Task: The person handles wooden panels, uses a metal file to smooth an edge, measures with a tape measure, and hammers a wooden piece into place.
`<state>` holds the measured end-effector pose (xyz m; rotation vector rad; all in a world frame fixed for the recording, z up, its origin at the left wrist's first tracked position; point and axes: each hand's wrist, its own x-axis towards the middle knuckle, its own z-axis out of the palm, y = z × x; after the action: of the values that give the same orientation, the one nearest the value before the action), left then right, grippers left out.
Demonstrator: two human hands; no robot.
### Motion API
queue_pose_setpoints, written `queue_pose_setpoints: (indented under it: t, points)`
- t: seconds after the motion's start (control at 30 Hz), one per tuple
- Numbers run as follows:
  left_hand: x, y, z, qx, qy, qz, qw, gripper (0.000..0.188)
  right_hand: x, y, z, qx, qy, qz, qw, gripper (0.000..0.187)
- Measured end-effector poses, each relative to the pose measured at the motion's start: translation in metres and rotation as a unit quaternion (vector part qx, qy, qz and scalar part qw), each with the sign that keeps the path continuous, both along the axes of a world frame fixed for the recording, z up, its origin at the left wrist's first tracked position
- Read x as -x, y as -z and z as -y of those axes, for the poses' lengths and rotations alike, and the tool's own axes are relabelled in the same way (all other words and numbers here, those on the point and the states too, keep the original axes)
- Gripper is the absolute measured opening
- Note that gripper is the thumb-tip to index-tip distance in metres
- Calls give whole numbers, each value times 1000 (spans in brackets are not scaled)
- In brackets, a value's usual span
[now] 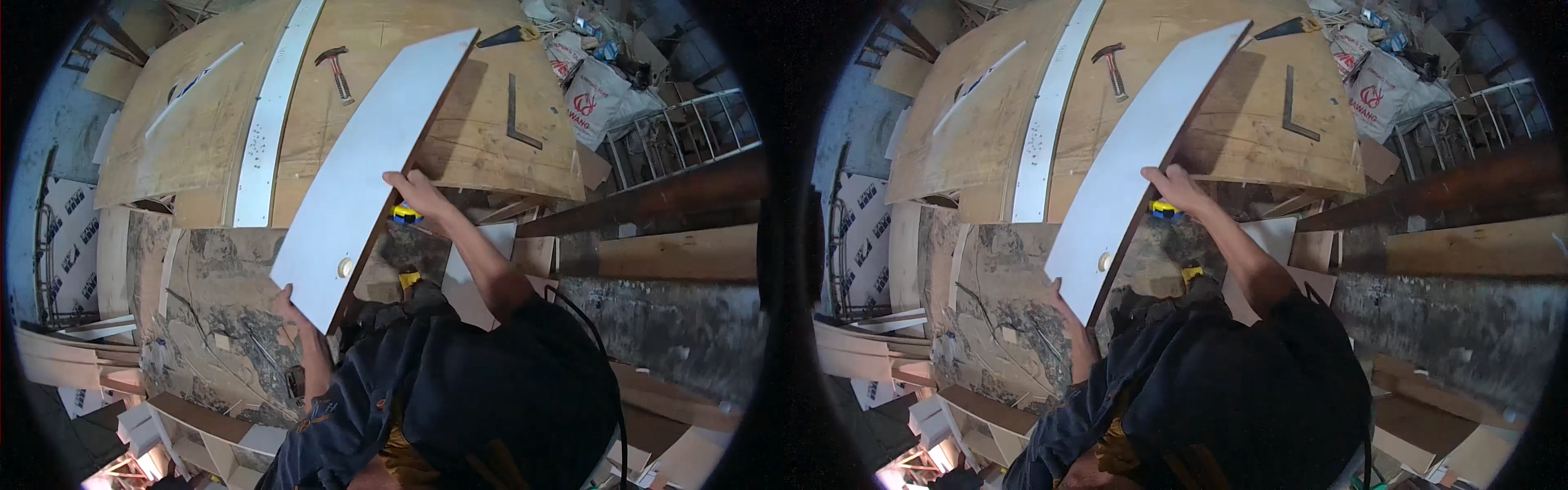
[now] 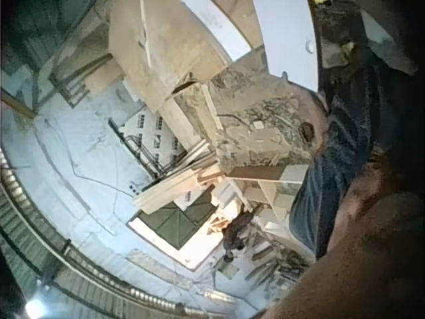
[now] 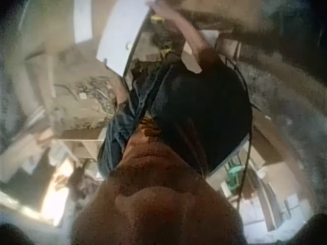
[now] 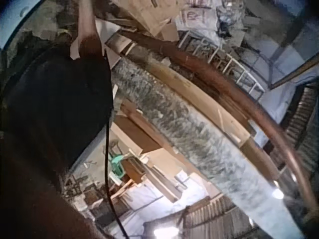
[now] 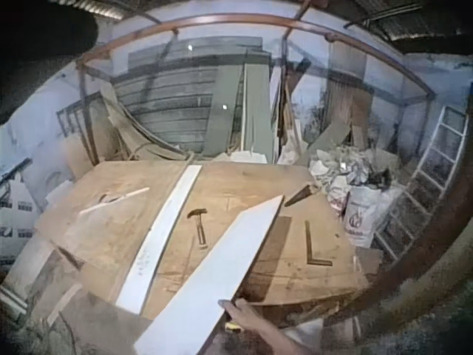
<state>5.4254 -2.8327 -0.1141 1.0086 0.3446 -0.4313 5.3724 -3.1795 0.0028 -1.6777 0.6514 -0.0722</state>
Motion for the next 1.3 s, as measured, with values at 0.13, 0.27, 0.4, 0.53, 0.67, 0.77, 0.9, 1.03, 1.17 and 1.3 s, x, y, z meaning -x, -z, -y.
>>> queue_pose_setpoints:
  t: [0.13, 0.27, 0.4, 0.53, 0.67, 0.77, 0.9, 1.03, 1.17, 1.3]
  points:
    - [-22, 33, 33, 89, 24, -39, 995, 56, -55, 8, 50, 39, -23, -26, 999, 72]
    - [-69, 11, 62, -1, 88, -91, 992, 61, -107, 13, 75, 133, 49, -12, 990, 77]
    - [-103, -9, 89, 20, 211, -128, 969, 70, -121, 17, 81, 96, 68, -33, 993, 62]
    - [-144, -3, 76, -3, 380, -99, 920, 83, -135, -33, 50, 114, 70, 66, 989, 50]
    - [-182, -19, 67, -153, 472, -67, 866, 90, -167, -20, 51, 76, 67, 110, 989, 46]
    - [-213, -29, 43, -364, 531, 23, 765, 87, -194, -22, 43, 79, 33, 104, 991, 48]
    - [-237, -141, 40, -400, 416, 256, 775, 62, -231, -59, 30, 64, 14, 83, 994, 53]
    - [-227, -185, 59, -256, 251, 430, 829, 48, -268, -32, 30, 94, -16, 109, 989, 61]
    - [-236, -170, 76, -368, 112, 386, 839, 46, -268, 7, 45, 161, -66, 84, 981, 60]
    - [-233, -167, 88, -335, 8, 334, 881, 52, -230, 82, 80, 238, -102, 43, 965, 47]
